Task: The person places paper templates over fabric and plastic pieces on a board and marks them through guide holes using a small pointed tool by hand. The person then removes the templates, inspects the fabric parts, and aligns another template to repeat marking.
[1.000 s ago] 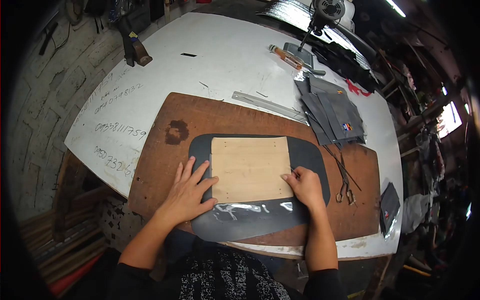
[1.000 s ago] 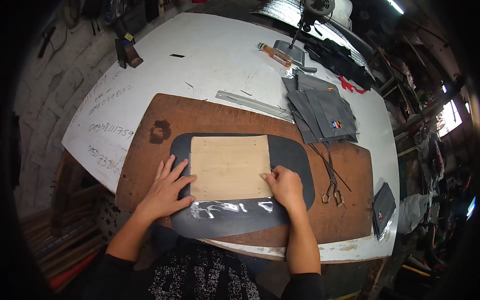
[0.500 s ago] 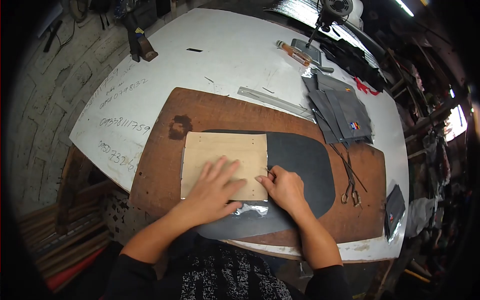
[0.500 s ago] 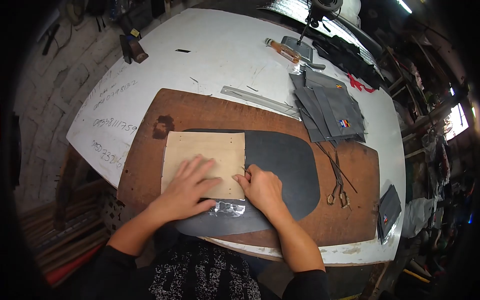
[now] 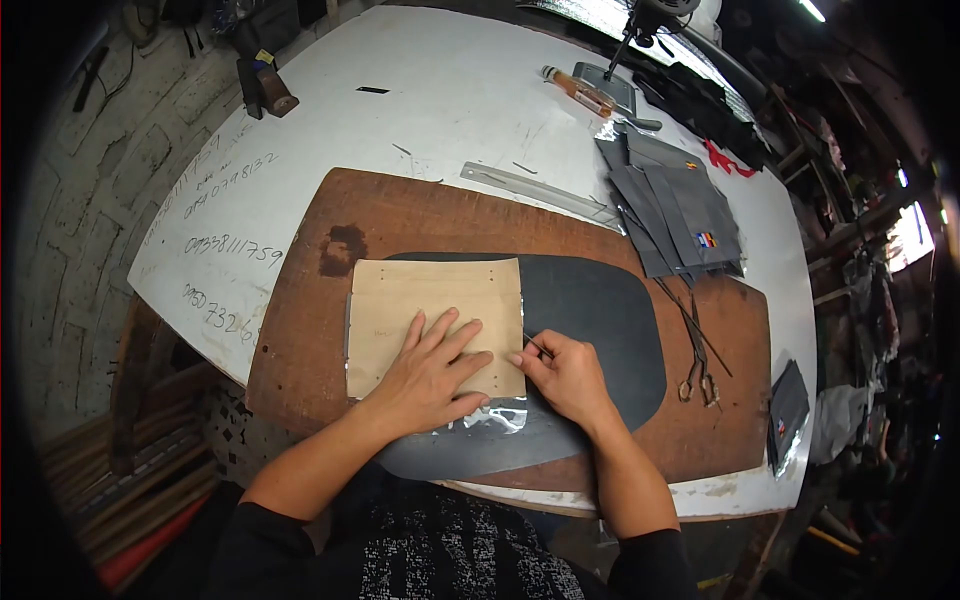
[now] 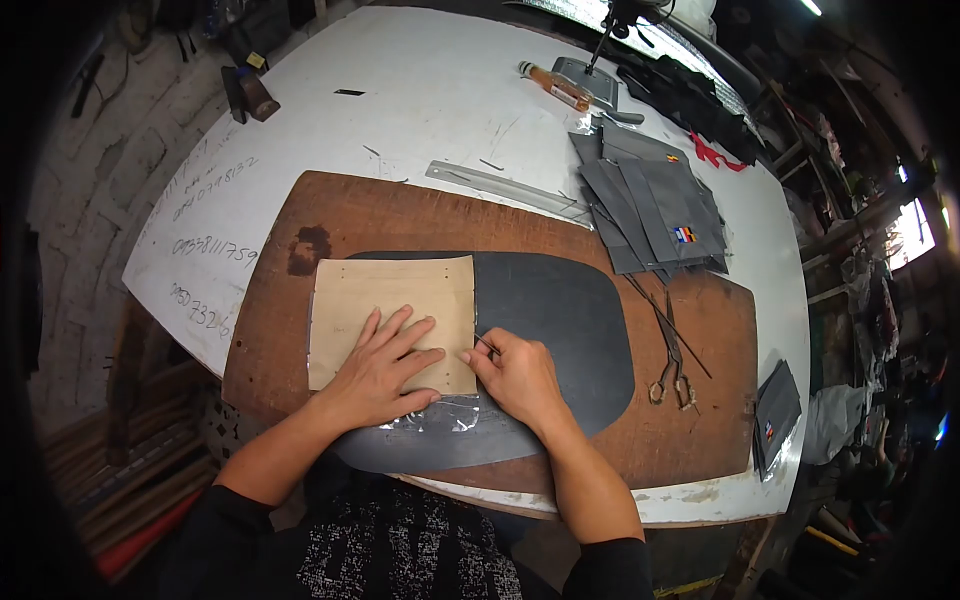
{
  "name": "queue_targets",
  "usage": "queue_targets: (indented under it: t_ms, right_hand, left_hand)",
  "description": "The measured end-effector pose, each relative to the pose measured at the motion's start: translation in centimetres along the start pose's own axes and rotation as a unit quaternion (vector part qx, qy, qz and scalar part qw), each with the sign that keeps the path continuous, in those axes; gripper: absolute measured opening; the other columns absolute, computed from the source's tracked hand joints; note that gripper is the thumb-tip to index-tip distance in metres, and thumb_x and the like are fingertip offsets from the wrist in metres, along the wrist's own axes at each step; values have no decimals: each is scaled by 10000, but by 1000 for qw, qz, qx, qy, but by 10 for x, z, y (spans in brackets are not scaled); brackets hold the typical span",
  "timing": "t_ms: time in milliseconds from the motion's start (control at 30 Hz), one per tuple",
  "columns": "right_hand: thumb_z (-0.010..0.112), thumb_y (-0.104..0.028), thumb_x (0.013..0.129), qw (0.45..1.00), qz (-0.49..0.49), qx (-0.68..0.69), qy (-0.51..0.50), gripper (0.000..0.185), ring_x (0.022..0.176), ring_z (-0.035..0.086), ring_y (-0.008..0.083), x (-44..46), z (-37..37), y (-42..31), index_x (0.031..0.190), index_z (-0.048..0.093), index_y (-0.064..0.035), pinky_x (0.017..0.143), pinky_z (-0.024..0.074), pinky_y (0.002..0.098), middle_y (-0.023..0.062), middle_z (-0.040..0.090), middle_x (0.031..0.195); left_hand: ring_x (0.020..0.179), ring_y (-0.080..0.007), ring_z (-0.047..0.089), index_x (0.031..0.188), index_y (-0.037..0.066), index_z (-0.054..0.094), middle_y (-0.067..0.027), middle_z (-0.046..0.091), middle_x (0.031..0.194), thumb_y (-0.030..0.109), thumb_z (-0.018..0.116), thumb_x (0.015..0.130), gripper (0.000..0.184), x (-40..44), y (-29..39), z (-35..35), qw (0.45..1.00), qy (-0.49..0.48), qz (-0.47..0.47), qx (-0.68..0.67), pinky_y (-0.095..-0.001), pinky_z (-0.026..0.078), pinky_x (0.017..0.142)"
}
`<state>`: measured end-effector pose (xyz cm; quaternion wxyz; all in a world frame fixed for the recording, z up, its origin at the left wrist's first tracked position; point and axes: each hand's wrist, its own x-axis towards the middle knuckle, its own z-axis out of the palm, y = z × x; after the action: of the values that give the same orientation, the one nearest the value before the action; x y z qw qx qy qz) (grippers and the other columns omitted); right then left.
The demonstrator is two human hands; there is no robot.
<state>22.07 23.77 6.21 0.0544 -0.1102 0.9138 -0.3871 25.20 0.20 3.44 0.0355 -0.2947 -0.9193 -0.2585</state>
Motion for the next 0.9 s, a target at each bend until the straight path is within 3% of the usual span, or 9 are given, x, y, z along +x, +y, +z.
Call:
queue_targets:
  t_ms: [333,433,533,900]
  right_hand:
    - [817,-223,842,999,-4,-50,-15,257,532,614,303,0,1,-4,806,665,-19,537,481,388,173,629,626]
    - [819,-227,839,998,-1,-57,-16,261,546,624,309,0,2,-3,801,666,-18,545,486,387,177,636,637]
    - [788,-228,851,998,-9,-56,-10,212,583,651,364,0,3,-2,788,679,-58,565,493,450,144,638,596]
    - [789,-235,851,998,-13,-54,-11,220,581,653,357,-1,3,-2,785,675,-59,561,490,450,144,642,604]
  left_hand:
    - [1436,-439,390,1263,120,697,-155,489,1507,420,776,818,543,0,1,-1,1000,4,2,6,-702,237,1157]
    - [1429,-430,400,1257,120,699,-152,498,1497,424,777,812,545,0,1,1,1000,8,4,18,-701,244,1153]
    - [1422,-422,410,1245,114,704,-150,506,1488,425,780,805,544,0,2,1,1000,14,6,23,-699,249,1149]
    - [1406,-399,434,1222,105,710,-145,526,1470,404,790,785,535,-1,3,4,999,30,16,37,-688,264,1148]
